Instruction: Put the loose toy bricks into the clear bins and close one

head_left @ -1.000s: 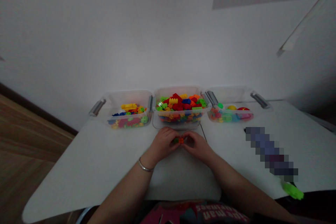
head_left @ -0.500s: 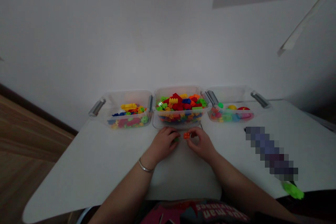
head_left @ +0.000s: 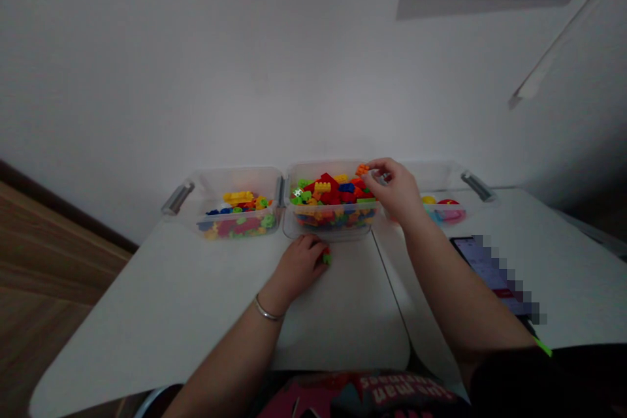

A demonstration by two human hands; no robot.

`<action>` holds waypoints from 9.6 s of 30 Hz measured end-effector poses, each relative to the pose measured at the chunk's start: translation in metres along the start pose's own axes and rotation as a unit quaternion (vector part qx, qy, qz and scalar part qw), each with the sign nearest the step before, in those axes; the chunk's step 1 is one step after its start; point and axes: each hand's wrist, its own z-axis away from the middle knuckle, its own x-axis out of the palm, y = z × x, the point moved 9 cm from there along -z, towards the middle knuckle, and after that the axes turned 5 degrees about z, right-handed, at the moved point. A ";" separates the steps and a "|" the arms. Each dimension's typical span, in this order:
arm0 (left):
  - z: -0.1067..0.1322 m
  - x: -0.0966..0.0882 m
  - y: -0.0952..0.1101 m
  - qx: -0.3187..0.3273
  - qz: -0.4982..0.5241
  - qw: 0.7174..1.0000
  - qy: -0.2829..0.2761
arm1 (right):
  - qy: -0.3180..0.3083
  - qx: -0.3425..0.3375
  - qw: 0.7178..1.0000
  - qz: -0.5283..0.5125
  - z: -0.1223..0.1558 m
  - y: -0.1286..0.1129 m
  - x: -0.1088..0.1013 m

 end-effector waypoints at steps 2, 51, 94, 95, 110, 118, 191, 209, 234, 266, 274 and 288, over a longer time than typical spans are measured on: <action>0.001 0.000 -0.002 -0.013 -0.003 1.000 -0.005 | -0.037 0.010 0.999 0.033 -0.016 0.005 0.014; 0.001 0.011 -0.012 0.029 0.086 0.996 -0.009 | -0.287 -0.074 0.949 0.104 0.160 -0.013 0.107; 0.001 0.011 -0.015 0.015 0.080 0.997 -0.017 | -0.022 -0.044 0.995 0.087 -0.019 -0.013 0.021; 0.001 0.011 -0.015 0.013 0.079 0.997 -0.017 | 0.001 -0.068 0.996 0.057 -0.011 -0.023 0.013; 0.003 0.004 -0.023 -0.011 0.054 0.999 0.000 | -0.254 -0.089 0.960 0.080 0.149 -0.027 0.097; 0.005 0.005 -0.026 -0.024 0.034 0.999 -0.023 | -0.280 -0.130 0.946 0.095 0.161 -0.032 0.109; -0.002 0.010 -0.020 -0.005 0.167 0.986 -0.025 | -0.290 -0.085 0.950 0.075 0.163 -0.021 0.119; 0.000 0.009 -0.032 -0.008 0.129 0.992 -0.011 | -0.258 -0.077 0.960 0.078 0.152 -0.018 0.127; 0.001 0.005 -0.010 0.024 -0.011 0.997 -0.076 | -0.025 0.023 0.999 -0.004 -0.017 0.021 0.020; 0.002 0.015 -0.047 -0.168 0.404 0.898 0.050 | -0.239 -0.112 0.962 -0.071 0.148 -0.030 0.116; -0.002 0.003 -0.020 -0.071 0.221 0.973 0.006 | -0.231 -0.076 0.967 -0.078 0.147 -0.012 0.123; 0.025 -0.070 -0.002 0.031 -0.010 0.936 0.350 | -0.120 -0.095 0.982 -0.111 0.117 -0.028 0.068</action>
